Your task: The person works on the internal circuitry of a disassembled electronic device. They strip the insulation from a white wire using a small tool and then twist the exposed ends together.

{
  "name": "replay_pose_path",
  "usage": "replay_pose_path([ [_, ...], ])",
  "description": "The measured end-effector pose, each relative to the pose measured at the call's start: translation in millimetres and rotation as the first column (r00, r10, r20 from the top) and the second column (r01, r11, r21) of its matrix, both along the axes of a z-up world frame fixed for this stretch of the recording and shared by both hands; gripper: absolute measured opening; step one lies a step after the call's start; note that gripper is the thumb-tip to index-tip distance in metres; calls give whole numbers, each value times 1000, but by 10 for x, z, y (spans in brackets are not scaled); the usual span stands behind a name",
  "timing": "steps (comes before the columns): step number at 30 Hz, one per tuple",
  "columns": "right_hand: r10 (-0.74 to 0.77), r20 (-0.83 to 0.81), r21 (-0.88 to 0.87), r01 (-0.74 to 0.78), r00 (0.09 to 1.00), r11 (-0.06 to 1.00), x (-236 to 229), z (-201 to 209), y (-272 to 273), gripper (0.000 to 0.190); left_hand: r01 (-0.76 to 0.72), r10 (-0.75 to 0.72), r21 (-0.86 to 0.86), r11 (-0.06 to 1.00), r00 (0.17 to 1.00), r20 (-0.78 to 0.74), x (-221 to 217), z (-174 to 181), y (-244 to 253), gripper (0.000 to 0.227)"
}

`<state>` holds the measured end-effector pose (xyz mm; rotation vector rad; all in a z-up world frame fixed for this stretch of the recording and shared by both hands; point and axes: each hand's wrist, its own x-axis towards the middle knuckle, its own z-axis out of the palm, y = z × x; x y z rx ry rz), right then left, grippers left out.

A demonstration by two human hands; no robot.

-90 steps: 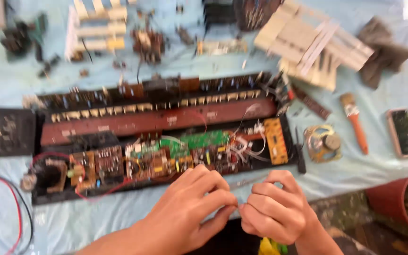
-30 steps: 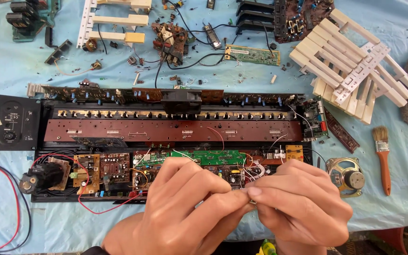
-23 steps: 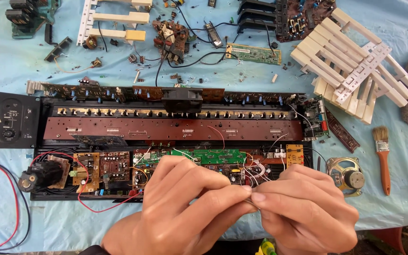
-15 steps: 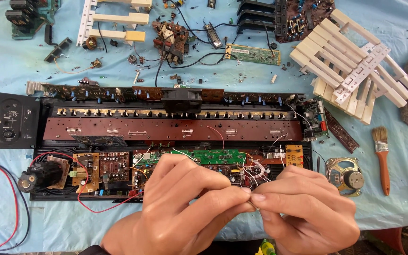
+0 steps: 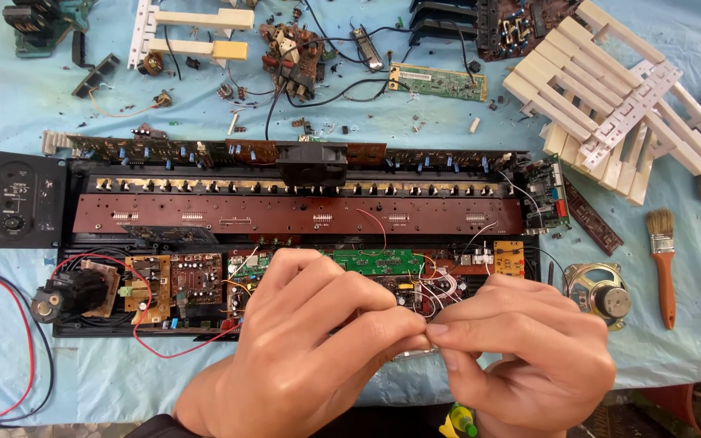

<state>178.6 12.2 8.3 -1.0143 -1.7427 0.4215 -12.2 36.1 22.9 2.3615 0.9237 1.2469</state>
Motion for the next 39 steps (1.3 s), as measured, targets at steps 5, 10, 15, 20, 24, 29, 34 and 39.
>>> replay_pose_path([
  [5,-1,76,-75,7,997,997,-7,92,-11,5,-24,26,30,999,999,-48,-22,26,19,15],
  [10,-3,128,-185,27,992,982,-10,156,-29,9,91,-74,106,990,986,-150,-86,48,63,22],
  [15,3,100,-196,17,995,980,-4,135,-22,9,93,-80,96,991,987,-137,-91,47,62,23],
  [20,-44,39,-204,51,998,978,-27,105,-42,8,98,-86,96,991,988,-128,-91,38,79,26],
  [24,-39,19,-210,42,999,977,-25,93,-51,7,115,-107,85,990,990,-88,-93,25,85,30],
  [29,-27,0,-222,27,1000,975,-12,94,-59,8,125,-119,83,989,991,-68,-99,21,80,27],
  [34,-24,3,-229,24,1000,973,-4,100,-62,7,121,-116,83,989,991,-64,-100,43,75,27],
  [39,-37,-22,-232,31,999,972,-1,83,-70,5,118,-112,103,988,991,-67,-102,38,72,26],
])
